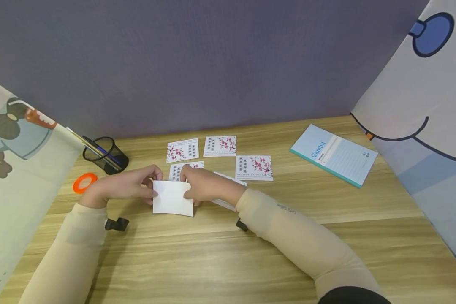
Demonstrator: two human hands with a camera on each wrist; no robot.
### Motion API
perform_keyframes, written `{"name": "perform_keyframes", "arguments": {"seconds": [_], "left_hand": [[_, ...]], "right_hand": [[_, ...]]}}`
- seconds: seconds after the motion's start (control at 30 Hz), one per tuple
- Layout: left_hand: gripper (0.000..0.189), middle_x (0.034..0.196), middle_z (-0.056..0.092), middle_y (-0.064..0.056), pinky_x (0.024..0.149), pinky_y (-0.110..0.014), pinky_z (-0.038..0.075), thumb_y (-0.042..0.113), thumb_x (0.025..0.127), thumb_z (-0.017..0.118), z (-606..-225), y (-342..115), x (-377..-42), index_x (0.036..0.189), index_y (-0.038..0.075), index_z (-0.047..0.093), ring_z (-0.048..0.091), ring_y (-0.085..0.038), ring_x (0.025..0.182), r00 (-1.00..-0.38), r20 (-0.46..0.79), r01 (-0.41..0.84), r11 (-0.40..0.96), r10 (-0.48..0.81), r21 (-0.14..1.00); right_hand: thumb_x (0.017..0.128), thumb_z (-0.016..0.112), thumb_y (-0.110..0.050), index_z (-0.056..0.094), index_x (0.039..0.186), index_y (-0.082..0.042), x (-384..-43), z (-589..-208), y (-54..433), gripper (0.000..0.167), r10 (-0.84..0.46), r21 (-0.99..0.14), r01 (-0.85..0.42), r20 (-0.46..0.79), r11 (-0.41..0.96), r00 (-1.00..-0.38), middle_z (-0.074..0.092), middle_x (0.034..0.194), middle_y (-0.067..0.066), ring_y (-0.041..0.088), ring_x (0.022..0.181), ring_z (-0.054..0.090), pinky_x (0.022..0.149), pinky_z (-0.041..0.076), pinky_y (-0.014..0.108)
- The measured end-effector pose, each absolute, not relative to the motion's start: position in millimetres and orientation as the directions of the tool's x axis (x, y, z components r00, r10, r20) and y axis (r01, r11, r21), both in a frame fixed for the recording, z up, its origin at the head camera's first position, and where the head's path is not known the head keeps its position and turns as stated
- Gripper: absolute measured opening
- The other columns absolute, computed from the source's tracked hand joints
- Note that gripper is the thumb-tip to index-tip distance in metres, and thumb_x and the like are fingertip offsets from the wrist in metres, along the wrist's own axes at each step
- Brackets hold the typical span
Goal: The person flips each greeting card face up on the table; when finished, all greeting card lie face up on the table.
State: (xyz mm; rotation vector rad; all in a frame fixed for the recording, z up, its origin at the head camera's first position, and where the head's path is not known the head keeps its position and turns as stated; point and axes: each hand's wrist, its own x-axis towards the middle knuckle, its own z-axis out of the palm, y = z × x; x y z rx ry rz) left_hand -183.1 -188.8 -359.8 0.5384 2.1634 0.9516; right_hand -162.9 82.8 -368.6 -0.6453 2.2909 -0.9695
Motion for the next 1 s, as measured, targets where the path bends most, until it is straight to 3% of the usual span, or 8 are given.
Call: {"name": "perform_keyframes", "arguments": {"seconds": [0.17, 0.37, 0.67, 1.0], "left_hand": [[0.035, 0.109, 0.068, -0.020, 0.083, -0.035, 0.066, 0.001, 0.096, 0.069, -357, -189, -183, 0.121, 0.000, 0.044, 0.072, -0.024, 0.096, -0.700, -0.395, 0.107, 0.634, 0.595, 0.766], [0.034, 0.118, 0.064, -0.018, 0.083, -0.031, 0.062, 0.004, 0.093, 0.071, -356, -189, -184, 0.117, 0.005, 0.047, 0.067, -0.029, 0.109, -0.762, -0.282, 0.220, 0.643, 0.583, 0.734], [0.025, 0.122, 0.060, -0.014, 0.091, -0.033, 0.059, 0.007, 0.100, 0.067, -352, -184, -184, 0.114, 0.005, 0.048, 0.063, -0.032, 0.121, -0.812, -0.168, 0.290, 0.636, 0.560, 0.715], [0.017, 0.114, 0.057, -0.012, 0.085, -0.032, 0.060, 0.006, 0.101, 0.059, -342, -171, -180, 0.111, 0.007, 0.045, 0.064, -0.027, 0.105, -0.878, -0.027, 0.349, 0.677, 0.478, 0.648]], "right_hand": [[0.103, 0.070, -0.013, 0.051, 0.131, -0.011, -167, -365, 88, 0.033, -0.599, -0.761, -0.221, -0.261, 0.610, -0.757, 0.066, 0.130, 0.022, 0.020, 0.074, 0.077, 0.070, 0.066, 0.032], [0.105, 0.067, -0.017, 0.054, 0.138, -0.011, -172, -364, 94, 0.035, -0.575, -0.750, -0.258, -0.194, 0.610, -0.795, 0.065, 0.117, 0.013, 0.024, 0.079, 0.075, 0.068, 0.063, 0.028], [0.107, 0.066, -0.026, 0.061, 0.136, -0.010, -176, -357, 101, 0.034, -0.487, -0.706, -0.299, -0.075, 0.642, -0.870, 0.068, 0.119, 0.006, 0.019, 0.099, 0.066, 0.089, 0.060, 0.034], [0.104, 0.070, -0.020, 0.069, 0.119, -0.010, -185, -354, 106, 0.018, -0.404, -0.808, -0.291, 0.072, 0.513, -0.912, 0.069, 0.111, 0.006, 0.021, 0.101, 0.066, 0.086, 0.060, 0.032]]}}
